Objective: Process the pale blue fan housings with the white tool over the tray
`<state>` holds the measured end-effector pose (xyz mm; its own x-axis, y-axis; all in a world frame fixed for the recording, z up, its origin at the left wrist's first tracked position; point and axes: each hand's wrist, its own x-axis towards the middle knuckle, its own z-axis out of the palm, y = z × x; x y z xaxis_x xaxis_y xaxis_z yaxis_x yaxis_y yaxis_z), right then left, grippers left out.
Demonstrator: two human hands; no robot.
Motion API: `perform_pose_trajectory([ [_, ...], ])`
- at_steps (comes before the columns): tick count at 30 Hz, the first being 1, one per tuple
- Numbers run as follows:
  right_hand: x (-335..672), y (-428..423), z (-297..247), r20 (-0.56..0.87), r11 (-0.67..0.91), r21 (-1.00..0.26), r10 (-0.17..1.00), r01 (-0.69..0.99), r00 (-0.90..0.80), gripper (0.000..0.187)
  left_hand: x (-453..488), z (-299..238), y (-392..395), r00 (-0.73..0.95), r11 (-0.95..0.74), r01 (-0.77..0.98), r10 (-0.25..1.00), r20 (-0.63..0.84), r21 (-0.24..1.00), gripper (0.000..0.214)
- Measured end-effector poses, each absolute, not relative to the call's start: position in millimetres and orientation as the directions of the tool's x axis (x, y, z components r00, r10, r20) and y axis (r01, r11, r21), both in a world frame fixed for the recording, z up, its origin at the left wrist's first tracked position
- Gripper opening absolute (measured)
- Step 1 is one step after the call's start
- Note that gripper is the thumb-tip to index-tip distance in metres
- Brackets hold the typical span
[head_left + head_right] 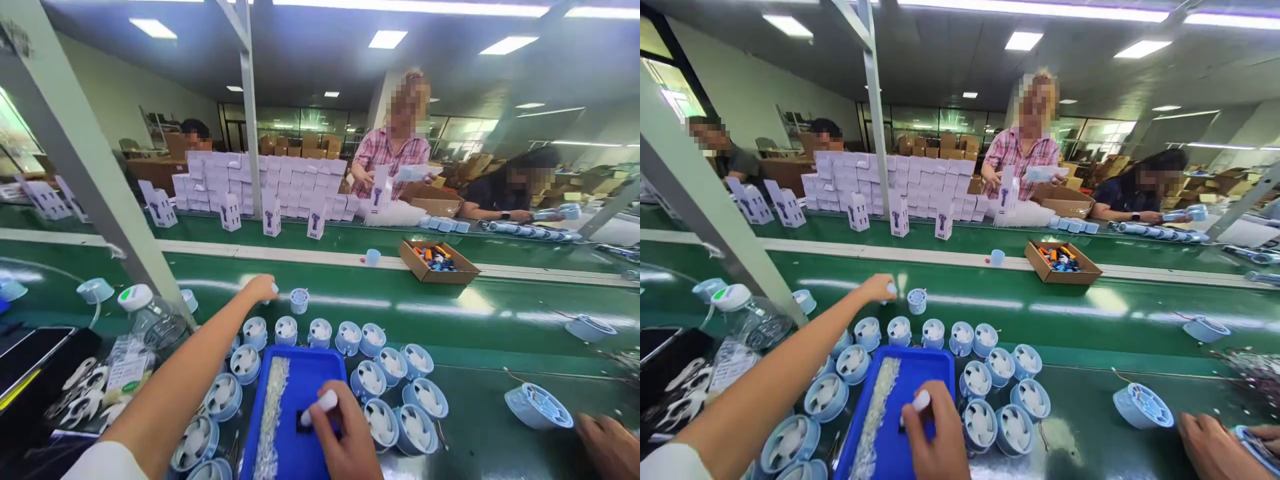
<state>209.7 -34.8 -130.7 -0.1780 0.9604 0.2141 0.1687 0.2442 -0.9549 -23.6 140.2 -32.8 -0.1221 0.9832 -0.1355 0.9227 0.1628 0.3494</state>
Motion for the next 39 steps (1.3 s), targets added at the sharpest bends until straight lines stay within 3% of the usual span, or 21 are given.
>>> perform_pose_trajectory([
  [4, 195, -21, -140, 0.179, 0.219, -0.973, 0.916, 0.072, -0.358, 0.028, -19, -9, 94, -0.196, 0.155, 0.776, 0.981, 0.001, 0.611, 0.028],
  [9, 195, -19, -151, 0.108, 0.154, -0.983, 0.922, 0.095, -0.372, 0.031, -17, 19, -2, -0.291, 0.045, 0.482, 0.95, 0.112, 0.875, 0.04],
  [11, 196, -19, -154, 0.093, 0.134, -0.987, 0.928, 0.089, -0.362, 0.033, -21, 17, -38, -0.359, 0.058, 0.314, 0.931, 0.062, 0.948, 0.039],
  [13, 197, -19, -154, 0.09, 0.128, -0.988, 0.929, 0.085, -0.359, 0.033, -25, 8, -66, -0.452, 0.074, 0.01, 0.89, -0.062, 0.997, 0.039],
  [15, 197, -18, -154, 0.077, 0.118, -0.989, 0.926, 0.09, -0.369, 0.033, -28, -2, -85, -0.514, 0.077, -0.269, 0.831, -0.211, 0.96, 0.042],
  [17, 197, -19, -154, 0.067, 0.114, -0.988, 0.922, 0.102, -0.381, 0.031, -30, -11, -97, -0.555, 0.076, -0.391, 0.776, -0.301, 0.917, 0.04],
  [21, 198, -21, -150, 0.154, 0.228, -0.962, 0.911, 0.154, -0.384, 0.025, -32, -20, -106, -0.624, 0.063, -0.431, 0.7, -0.348, 0.9, 0.041],
  [25, 198, -21, -138, 0.255, 0.433, -0.868, 0.811, 0.246, -0.527, 0.019, -37, -28, -103, -0.657, -0.018, -0.479, 0.671, -0.344, 0.878, 0.035],
  [27, 202, -23, -134, 0.301, 0.457, -0.853, 0.826, 0.252, -0.476, 0.017, -37, -31, -99, -0.648, -0.042, -0.476, 0.692, -0.318, 0.879, 0.033],
  [30, 215, -37, -139, 0.363, 0.423, -0.87, 0.897, 0.252, -0.253, 0.018, -35, -35, -96, -0.637, -0.051, -0.45, 0.718, -0.28, 0.892, 0.037],
  [34, 239, -68, -160, 0.247, 0.216, -0.917, 0.968, 0.336, 0.052, 0.031, -32, -39, -95, -0.643, -0.035, -0.459, 0.702, -0.305, 0.888, 0.038],
  [39, 257, -82, -179, 0.155, 0.112, -0.935, 0.982, 0.335, 0.105, 0.025, -28, -43, -89, -0.618, 0.007, -0.472, 0.711, -0.336, 0.882, 0.04],
])
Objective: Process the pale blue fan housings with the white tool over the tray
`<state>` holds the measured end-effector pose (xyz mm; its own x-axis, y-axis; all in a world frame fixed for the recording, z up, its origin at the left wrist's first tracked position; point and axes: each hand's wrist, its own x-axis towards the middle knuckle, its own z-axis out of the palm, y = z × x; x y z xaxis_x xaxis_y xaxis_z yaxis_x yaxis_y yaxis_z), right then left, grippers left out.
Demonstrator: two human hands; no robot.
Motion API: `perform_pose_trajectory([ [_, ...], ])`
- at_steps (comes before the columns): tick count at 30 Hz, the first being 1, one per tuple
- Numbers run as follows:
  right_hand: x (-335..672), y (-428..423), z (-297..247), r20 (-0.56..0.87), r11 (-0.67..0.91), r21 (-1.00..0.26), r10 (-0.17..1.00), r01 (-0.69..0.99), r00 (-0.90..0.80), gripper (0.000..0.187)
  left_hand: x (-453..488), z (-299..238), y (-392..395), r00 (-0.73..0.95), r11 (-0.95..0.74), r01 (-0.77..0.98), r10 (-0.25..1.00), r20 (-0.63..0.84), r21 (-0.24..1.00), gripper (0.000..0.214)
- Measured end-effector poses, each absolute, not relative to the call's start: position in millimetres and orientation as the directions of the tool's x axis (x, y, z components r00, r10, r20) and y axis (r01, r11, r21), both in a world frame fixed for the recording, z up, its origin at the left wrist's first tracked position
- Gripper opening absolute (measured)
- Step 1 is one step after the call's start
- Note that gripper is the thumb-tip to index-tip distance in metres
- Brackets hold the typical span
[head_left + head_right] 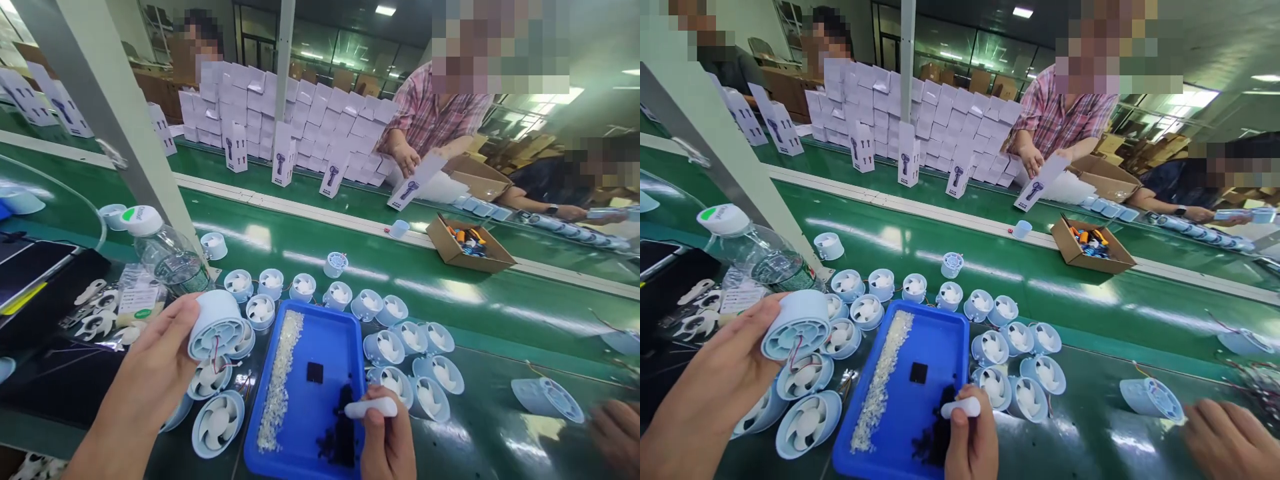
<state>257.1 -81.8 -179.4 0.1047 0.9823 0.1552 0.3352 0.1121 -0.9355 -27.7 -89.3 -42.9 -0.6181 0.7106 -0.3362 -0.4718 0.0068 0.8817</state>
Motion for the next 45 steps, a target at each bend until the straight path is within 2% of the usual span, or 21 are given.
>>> perform_pose_trajectory([
  [6, 266, -72, -181, 0.224, 0.217, -0.904, 0.974, 0.369, -0.022, 0.018, -21, -42, -85, -0.567, 0.044, -0.492, 0.742, -0.358, 0.87, 0.035],
  [14, 272, -70, -181, 0.224, 0.21, -0.899, 0.975, 0.385, -0.01, 0.023, -19, -43, -91, -0.549, 0.034, -0.566, 0.73, -0.408, 0.824, 0.018],
  [18, 265, -67, -175, 0.267, 0.234, -0.895, 0.963, 0.38, 0.034, 0.022, -18, -47, -95, -0.521, 0.036, -0.613, 0.732, -0.439, 0.789, 0.022],
  [22, 260, -63, -170, 0.308, 0.296, -0.861, 0.951, 0.413, -0.041, 0.021, -17, -50, -102, -0.488, 0.082, -0.581, 0.761, -0.427, 0.809, 0.03],
  [27, 257, -63, -168, 0.277, 0.272, -0.874, 0.96, 0.403, -0.048, 0.018, -15, -50, -104, -0.464, 0.099, -0.595, 0.769, -0.441, 0.798, 0.037],
  [32, 250, -68, -163, 0.298, 0.29, -0.839, 0.953, 0.461, -0.058, 0.019, -14, -51, -103, -0.464, 0.106, -0.593, 0.766, -0.446, 0.799, 0.037],
  [34, 245, -66, -158, 0.328, 0.343, -0.81, 0.937, 0.475, -0.118, 0.019, -13, -53, -103, -0.469, 0.108, -0.587, 0.763, -0.445, 0.802, 0.038],
  [37, 236, -54, -147, 0.474, 0.509, -0.71, 0.856, 0.487, -0.204, 0.018, -9, -55, -101, -0.461, 0.126, -0.601, 0.752, -0.471, 0.789, 0.036],
  [39, 229, -45, -137, 0.504, 0.577, -0.675, 0.816, 0.46, -0.283, 0.014, -4, -56, -98, -0.437, 0.114, -0.632, 0.765, -0.474, 0.767, 0.029],
  [42, 215, -41, -119, 0.475, 0.572, -0.722, 0.819, 0.389, -0.323, 0.009, 6, -57, -94, -0.415, 0.076, -0.652, 0.797, -0.439, 0.755, 0.019],
  [45, 200, -55, -96, 0.53, 0.545, -0.818, 0.839, 0.184, -0.125, 0.01, 15, -56, -94, -0.427, 0.043, -0.628, 0.816, -0.39, 0.777, 0.023],
])
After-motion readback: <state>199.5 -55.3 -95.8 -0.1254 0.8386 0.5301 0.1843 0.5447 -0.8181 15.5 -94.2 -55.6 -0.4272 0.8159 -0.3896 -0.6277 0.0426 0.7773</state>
